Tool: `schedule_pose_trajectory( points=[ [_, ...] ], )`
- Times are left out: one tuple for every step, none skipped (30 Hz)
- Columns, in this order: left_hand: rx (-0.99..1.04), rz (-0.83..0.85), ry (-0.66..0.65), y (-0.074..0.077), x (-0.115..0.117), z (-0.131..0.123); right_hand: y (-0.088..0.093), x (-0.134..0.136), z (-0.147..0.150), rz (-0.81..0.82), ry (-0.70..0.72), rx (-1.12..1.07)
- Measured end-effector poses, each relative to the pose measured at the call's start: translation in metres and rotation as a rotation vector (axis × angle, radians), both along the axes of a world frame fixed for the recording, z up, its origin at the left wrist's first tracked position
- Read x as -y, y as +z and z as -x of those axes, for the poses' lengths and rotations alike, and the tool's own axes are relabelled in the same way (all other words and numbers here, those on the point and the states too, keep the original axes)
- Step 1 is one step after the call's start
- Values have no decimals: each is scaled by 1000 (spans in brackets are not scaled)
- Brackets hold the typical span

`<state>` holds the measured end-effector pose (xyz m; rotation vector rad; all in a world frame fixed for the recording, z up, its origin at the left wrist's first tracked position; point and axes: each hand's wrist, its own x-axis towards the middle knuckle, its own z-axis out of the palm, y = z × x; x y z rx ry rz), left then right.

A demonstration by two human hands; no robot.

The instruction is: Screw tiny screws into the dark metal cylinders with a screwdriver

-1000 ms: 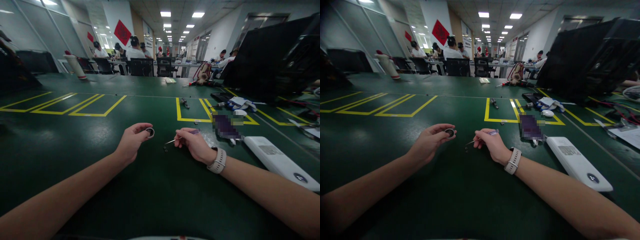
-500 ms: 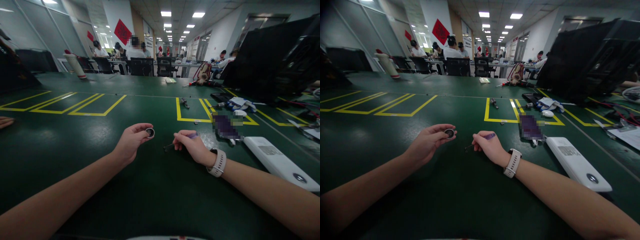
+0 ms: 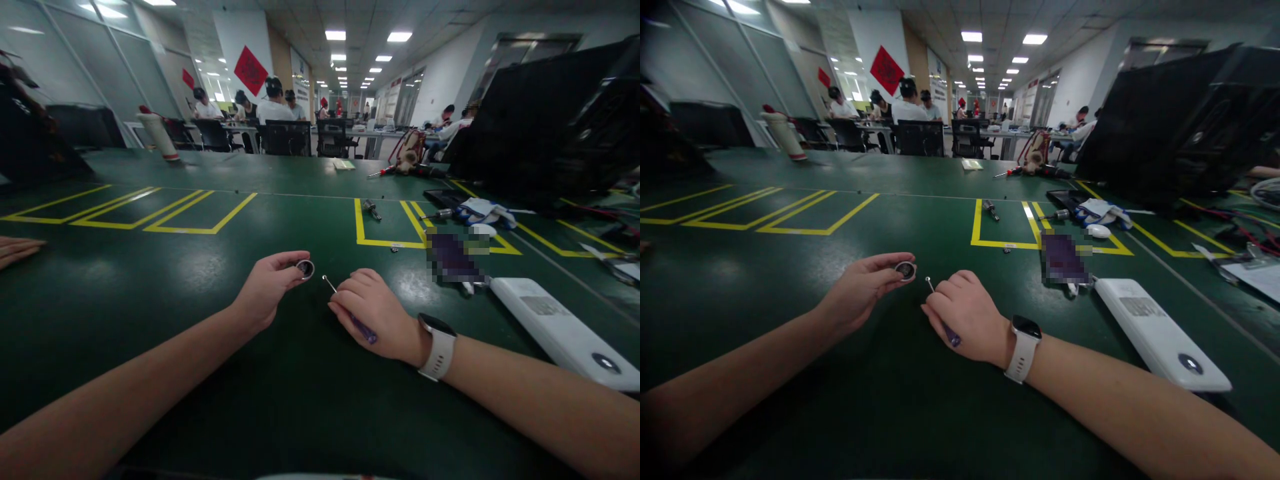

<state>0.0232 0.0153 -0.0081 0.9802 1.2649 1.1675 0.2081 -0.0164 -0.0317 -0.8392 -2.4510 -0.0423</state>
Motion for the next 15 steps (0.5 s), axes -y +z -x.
schedule_pose_trajectory(
  points=[
    [-12, -4, -10, -1, 0, 1, 1, 0, -1, -33, 20, -32],
    [-27, -14, -23, -3, 0, 1, 1, 1, -1, -65, 43, -59],
    [-45, -27, -39, -4, 0, 1, 2, 2, -1, -91, 63, -79],
    [-67, -41, -54, -5, 1, 2, 2, 2, -1, -106, 78, -90],
    [-91, -56, -68, -6, 1, 2, 2, 3, -2, -109, 88, -90],
    [-114, -67, -79, -6, 2, 2, 2, 3, -2, -105, 94, -85],
    [-133, -72, -90, -6, 3, 1, 2, 3, -2, -97, 96, -80],
    [-146, -75, -101, -6, 4, 1, 2, 2, -2, -92, 98, -77],
    [-155, -78, -111, -6, 5, 0, 1, 2, -2, -88, 101, -74],
    [-161, -81, -121, -6, 6, 0, 1, 1, -2, -87, 105, -74],
    [-168, -83, -131, -6, 7, -1, 0, 0, -1, -86, 108, -74],
    [-175, -88, -141, -6, 8, -1, 0, 0, -1, -84, 110, -73],
    [-185, -94, -150, -7, 8, -1, 0, -1, -1, -80, 111, -70],
    [-198, -102, -158, -7, 9, -2, -1, -1, 0, -75, 109, -68],
    [-211, -110, -164, -7, 9, -2, -1, -1, 0, -69, 105, -67]
  ],
)
